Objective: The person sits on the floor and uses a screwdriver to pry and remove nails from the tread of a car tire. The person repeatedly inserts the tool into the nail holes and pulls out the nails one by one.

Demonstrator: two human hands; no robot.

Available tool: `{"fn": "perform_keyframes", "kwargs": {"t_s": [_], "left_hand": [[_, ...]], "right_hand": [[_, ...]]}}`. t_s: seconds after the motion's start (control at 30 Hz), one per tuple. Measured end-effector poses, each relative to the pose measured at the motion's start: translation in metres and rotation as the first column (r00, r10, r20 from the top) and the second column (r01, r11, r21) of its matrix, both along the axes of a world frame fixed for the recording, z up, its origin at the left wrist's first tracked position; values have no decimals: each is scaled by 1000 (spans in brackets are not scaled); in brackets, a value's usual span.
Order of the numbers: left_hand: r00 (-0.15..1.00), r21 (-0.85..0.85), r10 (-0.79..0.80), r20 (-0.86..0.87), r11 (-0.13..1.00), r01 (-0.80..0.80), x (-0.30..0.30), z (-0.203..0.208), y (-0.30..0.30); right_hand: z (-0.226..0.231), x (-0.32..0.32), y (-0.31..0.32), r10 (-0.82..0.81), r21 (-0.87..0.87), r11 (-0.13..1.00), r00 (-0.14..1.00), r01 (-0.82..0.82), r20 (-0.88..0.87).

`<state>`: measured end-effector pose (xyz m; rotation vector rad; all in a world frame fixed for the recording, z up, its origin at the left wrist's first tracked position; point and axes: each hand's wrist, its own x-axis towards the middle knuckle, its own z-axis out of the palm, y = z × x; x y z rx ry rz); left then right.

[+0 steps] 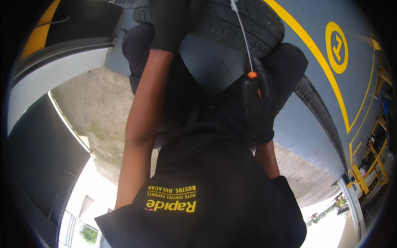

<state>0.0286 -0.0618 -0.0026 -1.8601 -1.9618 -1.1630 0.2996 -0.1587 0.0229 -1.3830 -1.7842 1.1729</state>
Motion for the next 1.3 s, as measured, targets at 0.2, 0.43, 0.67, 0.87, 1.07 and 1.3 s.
{"fn": "perform_keyframes", "kwargs": {"t_s": [0.2, 0.43, 0.67, 0.87, 1.07, 1.3], "left_hand": [[999, 64, -25, -45, 998, 28, -9, -7, 20], [1000, 22, -12, -27, 1000, 12, -7, -4, 25], [999, 33, -44, 15, 999, 43, -5, 1, 21], [999, 41, 27, -26, 999, -26, -9, -2, 24], [999, 77, 26, -36, 997, -23, -16, -10, 34], [1000, 79, -14, 0, 997, 14, -54, -12, 42]], "right_hand": [[-3, 20, -1, 70, 14, 997, 997, -70, 42], [1, 18, -1, 4, -51, 999, 1000, -3, 22], [3, 5, -2, 8, 32, 999, 998, -10, 69], [9, -16, 12, -23, 62, 998, 997, 18, 78], [-9, -25, 43, -134, -128, 984, 987, 122, -90], [-5, -4, 31, -32, 239, 971, 996, 12, 80]]}}
